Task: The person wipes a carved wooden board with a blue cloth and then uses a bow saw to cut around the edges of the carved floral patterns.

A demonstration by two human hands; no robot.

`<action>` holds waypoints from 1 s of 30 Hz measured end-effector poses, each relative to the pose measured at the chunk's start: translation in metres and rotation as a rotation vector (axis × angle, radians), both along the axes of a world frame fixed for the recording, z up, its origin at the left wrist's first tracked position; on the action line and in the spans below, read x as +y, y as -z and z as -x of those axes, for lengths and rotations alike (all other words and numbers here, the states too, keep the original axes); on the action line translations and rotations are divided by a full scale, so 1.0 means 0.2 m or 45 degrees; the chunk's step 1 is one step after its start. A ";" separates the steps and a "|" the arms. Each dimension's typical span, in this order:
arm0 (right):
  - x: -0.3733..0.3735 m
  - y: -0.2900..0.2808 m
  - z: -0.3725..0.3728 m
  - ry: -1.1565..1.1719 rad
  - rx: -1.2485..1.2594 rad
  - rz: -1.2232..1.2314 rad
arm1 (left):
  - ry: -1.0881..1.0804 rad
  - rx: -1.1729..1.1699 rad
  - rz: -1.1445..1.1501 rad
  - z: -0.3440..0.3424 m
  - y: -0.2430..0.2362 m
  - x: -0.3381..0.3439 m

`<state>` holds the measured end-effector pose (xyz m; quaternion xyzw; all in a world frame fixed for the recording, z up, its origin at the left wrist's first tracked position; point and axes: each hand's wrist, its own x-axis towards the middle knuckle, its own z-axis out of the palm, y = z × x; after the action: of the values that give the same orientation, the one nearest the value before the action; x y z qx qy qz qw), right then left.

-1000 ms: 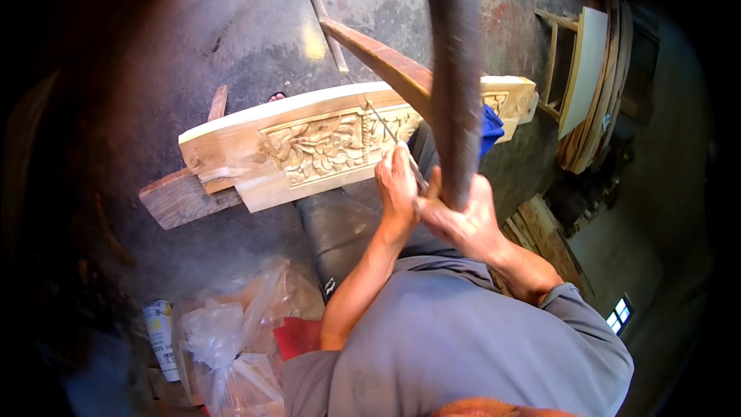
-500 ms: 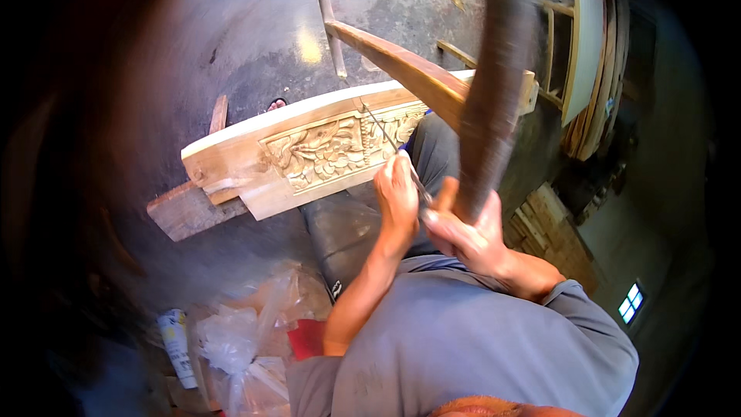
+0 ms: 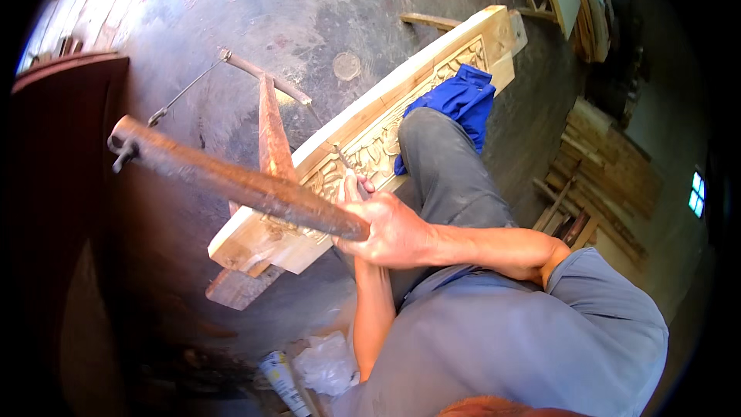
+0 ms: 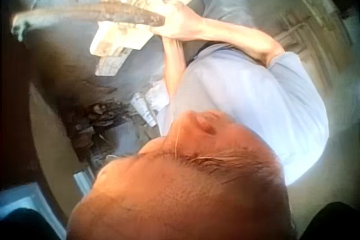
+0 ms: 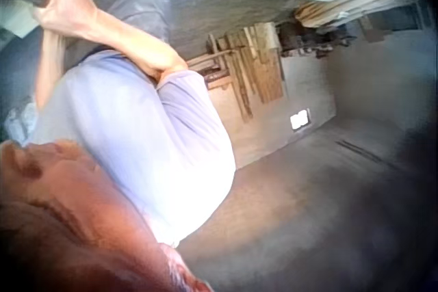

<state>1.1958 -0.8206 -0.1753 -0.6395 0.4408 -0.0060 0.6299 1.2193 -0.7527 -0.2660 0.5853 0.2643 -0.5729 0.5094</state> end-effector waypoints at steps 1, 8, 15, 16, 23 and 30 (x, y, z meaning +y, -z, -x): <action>-0.03 -0.01 0.01 0.010 0.002 0.031 | 0.032 0.018 -0.017 0.02 -0.01 -0.02; -0.09 -0.02 0.07 -0.008 -0.046 -0.179 | 0.349 0.042 -0.063 0.00 0.20 0.08; -0.07 -0.05 0.05 -0.019 0.026 -0.165 | 0.317 0.377 -0.006 -0.08 0.24 0.09; -0.08 -0.05 0.04 -0.016 0.031 -0.161 | 0.308 0.362 -0.011 -0.07 0.25 0.10; -0.10 -0.09 0.08 0.027 0.074 -0.053 | 0.245 0.247 0.022 0.06 0.27 0.10; -0.05 -0.28 -0.04 0.327 0.207 -0.338 | 0.813 -1.147 0.331 0.20 0.13 0.23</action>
<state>1.2043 -0.8304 -0.1201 -0.4877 0.5652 0.0235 0.6650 1.1795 -0.7065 -0.2927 0.7553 -0.2419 -0.4201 0.4411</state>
